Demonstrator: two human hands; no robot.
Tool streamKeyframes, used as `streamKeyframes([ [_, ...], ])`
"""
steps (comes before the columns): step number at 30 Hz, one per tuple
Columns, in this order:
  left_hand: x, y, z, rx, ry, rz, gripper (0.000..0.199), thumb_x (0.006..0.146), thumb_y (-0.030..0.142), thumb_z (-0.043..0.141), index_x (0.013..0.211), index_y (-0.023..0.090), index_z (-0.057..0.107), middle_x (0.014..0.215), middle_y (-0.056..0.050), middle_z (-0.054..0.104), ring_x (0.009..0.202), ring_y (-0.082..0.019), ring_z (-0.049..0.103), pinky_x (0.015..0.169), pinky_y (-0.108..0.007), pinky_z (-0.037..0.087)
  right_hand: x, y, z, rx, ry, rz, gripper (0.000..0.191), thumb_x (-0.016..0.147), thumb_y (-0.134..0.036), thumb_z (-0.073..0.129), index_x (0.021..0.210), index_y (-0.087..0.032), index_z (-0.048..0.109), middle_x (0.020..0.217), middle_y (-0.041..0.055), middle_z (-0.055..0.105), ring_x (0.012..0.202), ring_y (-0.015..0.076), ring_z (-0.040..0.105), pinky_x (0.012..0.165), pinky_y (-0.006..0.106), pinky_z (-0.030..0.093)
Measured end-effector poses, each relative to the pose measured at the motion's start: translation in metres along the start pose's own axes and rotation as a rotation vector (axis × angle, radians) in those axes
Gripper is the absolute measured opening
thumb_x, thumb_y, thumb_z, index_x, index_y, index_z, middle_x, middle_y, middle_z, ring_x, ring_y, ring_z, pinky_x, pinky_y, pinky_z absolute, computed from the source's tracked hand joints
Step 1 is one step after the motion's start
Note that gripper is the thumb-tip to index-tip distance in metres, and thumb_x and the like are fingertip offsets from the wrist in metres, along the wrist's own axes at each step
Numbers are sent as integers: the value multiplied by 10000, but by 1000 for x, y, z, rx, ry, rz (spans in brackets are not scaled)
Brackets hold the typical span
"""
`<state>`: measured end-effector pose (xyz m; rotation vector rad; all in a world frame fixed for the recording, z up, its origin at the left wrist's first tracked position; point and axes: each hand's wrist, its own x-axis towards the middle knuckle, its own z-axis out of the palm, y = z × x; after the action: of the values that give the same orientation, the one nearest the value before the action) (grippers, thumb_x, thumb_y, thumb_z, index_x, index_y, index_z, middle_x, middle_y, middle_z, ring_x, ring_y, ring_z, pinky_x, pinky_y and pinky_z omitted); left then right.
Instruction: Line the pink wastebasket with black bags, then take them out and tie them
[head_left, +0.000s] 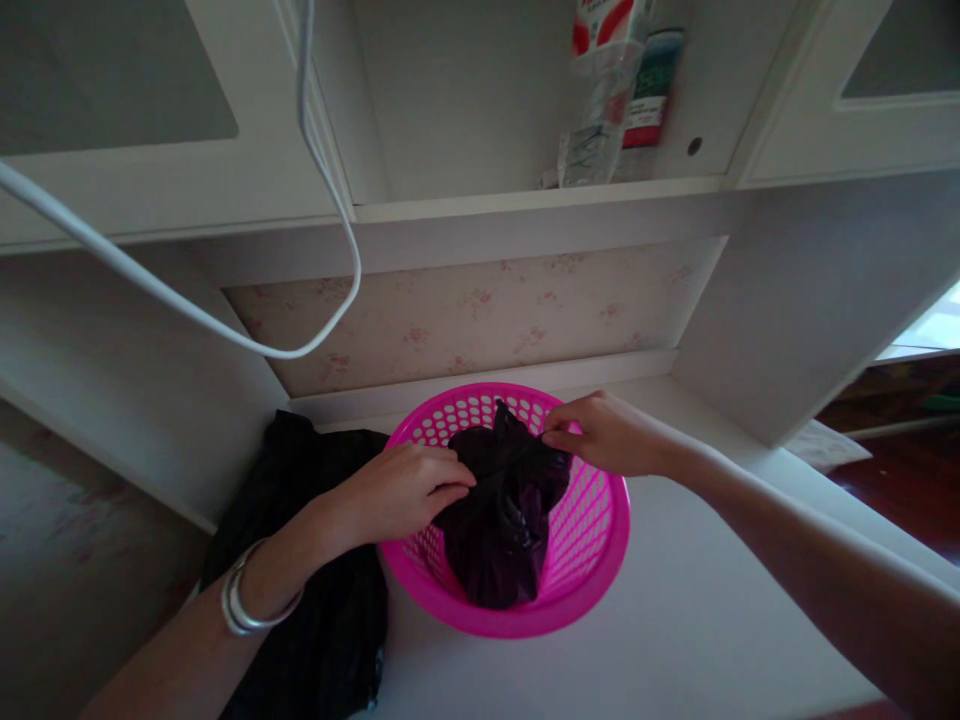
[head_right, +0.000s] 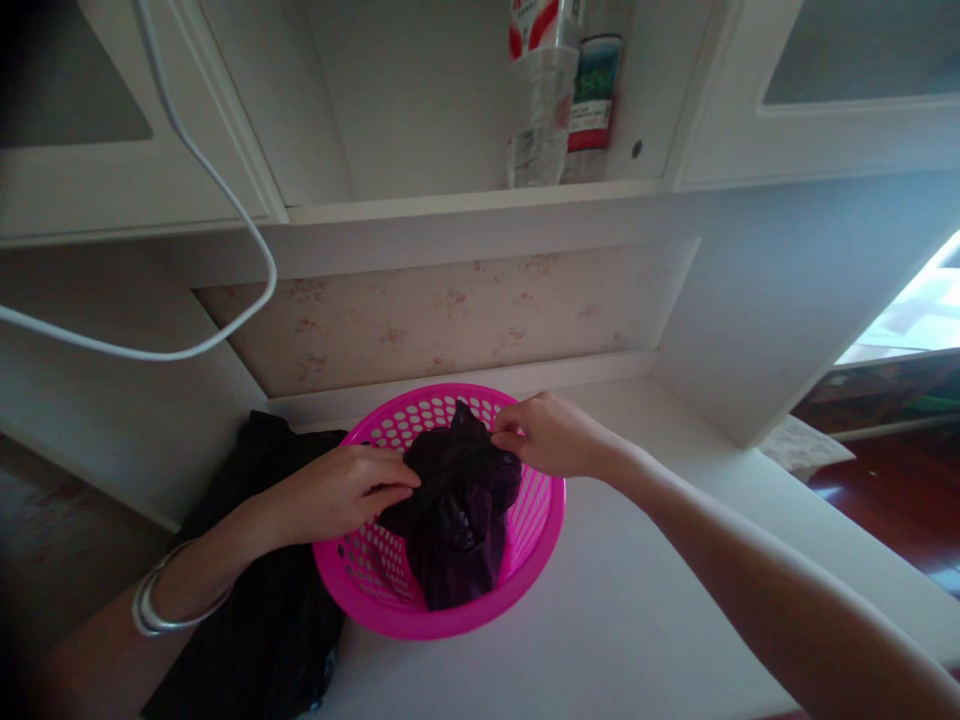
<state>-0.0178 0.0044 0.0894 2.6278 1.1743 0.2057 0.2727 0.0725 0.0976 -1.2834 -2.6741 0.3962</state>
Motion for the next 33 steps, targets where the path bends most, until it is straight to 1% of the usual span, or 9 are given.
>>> streamKeyframes([
  [3, -2, -3, -5, -25, 17, 5, 188, 1007, 165, 623, 1067, 213, 795, 999, -25, 788, 916, -181, 735, 848, -285, 523, -5, -2, -2, -40, 17, 17, 236, 978, -233, 542, 986, -215, 778, 959, 67, 803, 878, 244, 729, 762, 337, 487],
  [8, 3, 10, -5, -92, 119, -9, 191, 1009, 323, 662, 1103, 206, 781, 1148, -55, 741, 1054, -202, 709, 945, -318, 522, -2, -19, 9, 23, 102, -393, 411, 1030, -265, 544, 1425, -171, 605, 1385, 142, 686, 1247, 262, 643, 1048, 384, 485],
  [10, 9, 16, 1, -70, 113, -14, 268, 975, 401, 710, 1138, 199, 777, 1151, -69, 756, 1083, -239, 709, 968, -363, 523, 4, -24, 14, -28, 90, -495, 335, 1047, -284, 549, 1337, -175, 677, 1259, 131, 737, 1173, 264, 660, 1021, 397, 489],
  [13, 15, 20, 9, 5, 65, -22, 226, 951, 328, 749, 1128, 194, 793, 1068, -73, 795, 1046, -277, 723, 942, -407, 526, 11, -25, 18, -98, 54, -556, 264, 1056, -220, 520, 1000, -194, 777, 960, 75, 764, 974, 240, 674, 917, 377, 489],
  [18, 4, 3, 2, -45, 26, 45, 145, 965, 131, 683, 941, 200, 808, 932, -36, 769, 930, -203, 707, 866, -317, 511, 7, -11, 10, -113, 111, -330, 260, 1065, -238, 472, 985, -180, 712, 987, 87, 734, 929, 236, 657, 888, 373, 467],
  [24, -17, -25, -20, -276, 51, 63, 187, 987, 122, 594, 947, 204, 758, 1079, -40, 765, 1026, -169, 702, 944, -293, 512, -5, 13, 1, 19, 158, 15, 342, 1083, -314, 365, 1038, -158, 665, 1042, 149, 719, 948, 257, 677, 874, 384, 502],
  [29, -11, -5, -18, -277, 52, 1, 252, 1016, 372, 640, 1195, 217, 727, 1175, -61, 763, 1082, -204, 703, 972, -341, 523, -12, -11, 7, 141, 123, -339, 520, 1029, -510, 573, 1436, -186, 573, 1422, 166, 648, 1313, 299, 596, 1103, 453, 455],
  [31, -5, 9, -11, -183, 77, -14, 325, 959, 440, 723, 1182, 205, 743, 1144, -69, 763, 1070, -234, 700, 958, -364, 520, -9, -24, 10, 66, 95, -464, 351, 1032, -384, 603, 1320, -196, 674, 1307, 136, 717, 1237, 287, 636, 1088, 449, 456],
  [33, -2, 18, -4, -66, 80, -16, 227, 949, 388, 747, 1076, 202, 777, 1024, -52, 766, 1001, -238, 699, 930, -374, 509, -3, -29, 11, 24, 105, -522, 207, 1042, -254, 568, 1107, -201, 757, 1102, 94, 774, 1091, 254, 679, 1045, 424, 463],
])
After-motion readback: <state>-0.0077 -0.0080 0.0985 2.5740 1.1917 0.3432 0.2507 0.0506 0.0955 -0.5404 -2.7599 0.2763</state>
